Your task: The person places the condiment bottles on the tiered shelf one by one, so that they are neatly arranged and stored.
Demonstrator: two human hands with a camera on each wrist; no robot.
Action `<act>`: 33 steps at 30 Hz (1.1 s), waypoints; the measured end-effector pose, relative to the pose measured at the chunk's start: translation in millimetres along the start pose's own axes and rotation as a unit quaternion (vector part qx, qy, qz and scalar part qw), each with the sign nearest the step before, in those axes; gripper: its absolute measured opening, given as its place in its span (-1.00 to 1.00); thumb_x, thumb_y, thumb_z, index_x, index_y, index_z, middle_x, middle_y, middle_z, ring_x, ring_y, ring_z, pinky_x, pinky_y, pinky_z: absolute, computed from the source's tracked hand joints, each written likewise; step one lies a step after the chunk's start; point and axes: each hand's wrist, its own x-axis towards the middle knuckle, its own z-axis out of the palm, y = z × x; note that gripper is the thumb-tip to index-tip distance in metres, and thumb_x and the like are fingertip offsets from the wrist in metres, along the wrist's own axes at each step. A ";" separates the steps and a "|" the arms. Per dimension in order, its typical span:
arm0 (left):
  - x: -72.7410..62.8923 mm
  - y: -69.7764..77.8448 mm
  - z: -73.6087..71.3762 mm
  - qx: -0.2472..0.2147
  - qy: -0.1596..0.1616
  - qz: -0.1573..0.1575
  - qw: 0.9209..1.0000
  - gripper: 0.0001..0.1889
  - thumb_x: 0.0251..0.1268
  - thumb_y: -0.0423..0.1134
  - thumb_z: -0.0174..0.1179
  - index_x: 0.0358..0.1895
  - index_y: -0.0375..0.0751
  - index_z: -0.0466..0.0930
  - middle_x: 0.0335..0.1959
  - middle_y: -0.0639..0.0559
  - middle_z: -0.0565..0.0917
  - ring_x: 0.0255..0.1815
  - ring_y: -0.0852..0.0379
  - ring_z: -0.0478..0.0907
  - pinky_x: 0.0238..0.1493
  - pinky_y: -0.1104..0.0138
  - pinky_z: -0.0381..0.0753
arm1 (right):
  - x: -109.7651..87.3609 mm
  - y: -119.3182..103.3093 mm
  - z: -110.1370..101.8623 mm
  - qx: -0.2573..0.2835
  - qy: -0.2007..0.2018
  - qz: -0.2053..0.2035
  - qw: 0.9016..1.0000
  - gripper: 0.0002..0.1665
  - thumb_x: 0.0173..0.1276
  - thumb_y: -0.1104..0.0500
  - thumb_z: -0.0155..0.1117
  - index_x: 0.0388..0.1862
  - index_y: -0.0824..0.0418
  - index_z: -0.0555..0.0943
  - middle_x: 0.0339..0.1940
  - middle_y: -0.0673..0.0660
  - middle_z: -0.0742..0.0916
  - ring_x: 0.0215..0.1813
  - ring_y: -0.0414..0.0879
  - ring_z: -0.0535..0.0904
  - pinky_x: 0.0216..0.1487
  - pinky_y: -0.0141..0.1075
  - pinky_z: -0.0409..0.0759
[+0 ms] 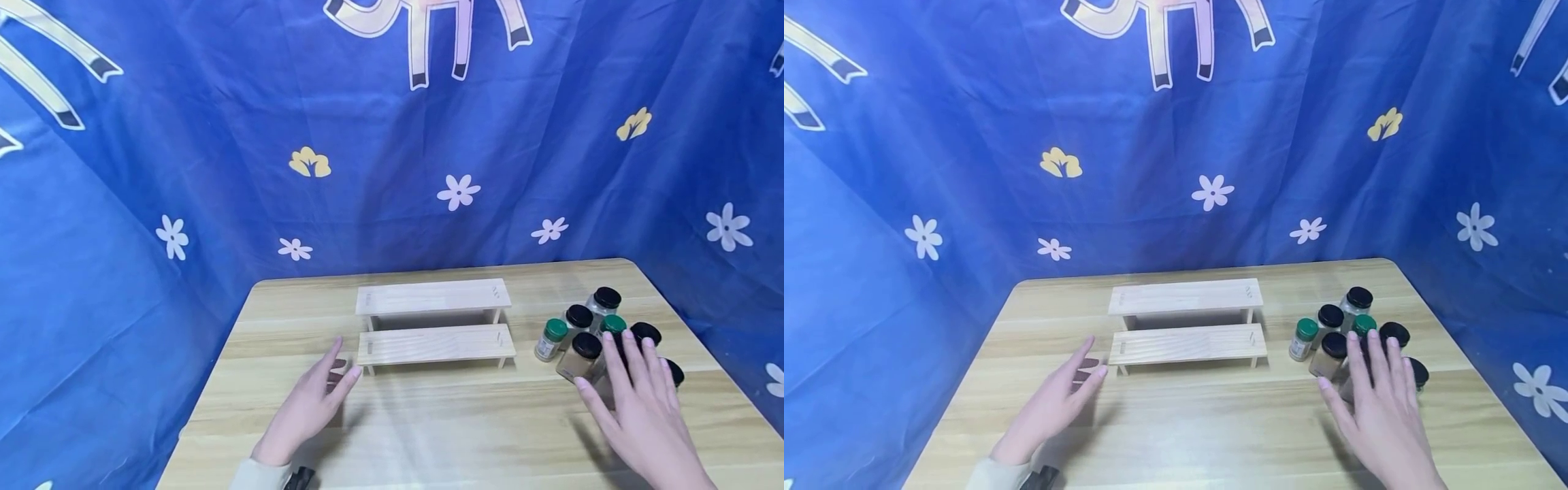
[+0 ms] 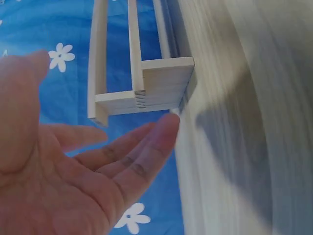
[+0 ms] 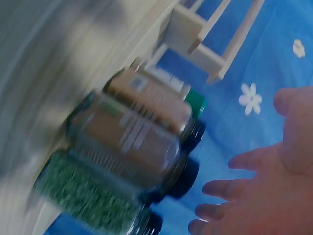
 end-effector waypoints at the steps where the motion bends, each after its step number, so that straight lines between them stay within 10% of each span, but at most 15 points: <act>1: 4.2 -0.3 1.6 -0.015 -0.003 -0.007 1.000 -0.14 0.60 0.31 0.02 0.70 -0.12 0.05 0.30 -0.17 0.69 0.14 -0.01 0.75 0.29 -0.02 0.78 | -1.4 5.3 -2.4 0.004 0.003 0.009 1.000 0.00 0.62 -0.17 0.16 0.77 0.13 -0.08 0.75 0.45 -0.03 0.77 0.38 -0.40 0.78 0.18 -0.65; 8: 26.1 -3.1 13.6 -0.099 -0.026 -0.035 0.994 -0.17 0.62 0.30 -0.02 0.63 -0.27 0.20 -0.01 -0.01 0.82 -0.08 0.17 0.79 0.34 0.02 0.75 | -11.9 44.0 -16.5 0.034 0.014 0.079 0.996 -0.06 0.69 -0.09 0.05 0.76 0.23 -0.12 0.71 0.57 -0.06 0.72 0.51 -0.37 0.74 0.36 -0.57; 14: 38.5 -11.1 16.3 -0.200 -0.034 -0.038 0.978 -0.28 0.67 0.14 0.03 0.53 -0.45 0.30 -0.02 -0.25 0.80 -0.09 0.00 0.82 0.10 0.24 0.88 | -9.3 67.6 -19.0 0.097 0.026 0.132 0.986 -0.01 0.64 -0.05 0.15 0.71 0.41 -0.09 0.62 0.68 0.13 0.56 0.70 0.06 0.62 0.58 -0.05; 16: 39.4 -15.4 12.6 -0.224 -0.031 -0.043 0.973 -0.33 0.70 0.06 0.02 0.49 -0.49 0.33 -0.01 -0.32 0.78 -0.08 -0.05 0.81 0.03 0.29 0.90 | -5.7 69.7 -15.0 0.124 0.007 0.159 0.979 0.02 0.63 -0.10 0.16 0.72 0.38 -0.09 0.59 0.68 0.20 0.51 0.70 0.17 0.68 0.40 0.15; 19: 38.7 -21.8 5.5 -0.253 -0.031 -0.053 0.966 -0.40 0.72 -0.04 0.02 0.46 -0.53 0.36 0.00 -0.37 0.77 -0.07 -0.08 0.81 0.02 0.30 0.90 | -1.8 71.1 -5.1 0.165 -0.019 0.189 0.968 0.04 0.61 -0.13 0.21 0.73 0.34 -0.06 0.53 0.70 0.31 0.44 0.67 0.32 0.58 -0.44 0.46; 21: 38.5 -23.9 3.5 -0.263 -0.032 -0.060 0.962 -0.44 0.72 -0.08 0.02 0.44 -0.54 0.37 0.01 -0.38 0.77 -0.08 -0.07 0.81 0.02 0.29 0.90 | -1.4 74.8 1.8 0.202 -0.024 0.190 0.960 0.02 0.60 -0.08 0.25 0.71 0.38 -0.02 0.49 0.71 0.36 0.52 0.37 0.44 0.28 -0.86 0.34; 26: 42.5 -21.7 8.5 -0.280 -0.045 -0.072 0.956 -0.45 0.71 -0.14 0.03 0.44 -0.58 0.35 0.00 -0.39 0.76 -0.10 -0.01 0.81 0.03 0.31 0.89 | -3.7 88.3 10.9 0.263 -0.006 0.164 0.951 -0.12 0.55 0.14 0.34 0.58 0.56 0.14 0.36 0.73 0.48 0.17 -0.74 0.40 0.06 -0.94 0.42; 33: 51.5 -20.3 22.3 -0.307 -0.062 -0.076 0.947 -0.49 0.71 -0.25 0.02 0.43 -0.65 0.31 -0.02 -0.42 0.74 -0.17 0.08 0.79 -0.01 0.31 0.90 | -7.7 96.3 3.8 0.256 -0.010 0.176 0.950 -0.21 0.52 0.10 0.40 0.45 0.58 0.31 0.31 0.72 0.53 0.02 -0.86 0.30 0.01 -0.94 0.44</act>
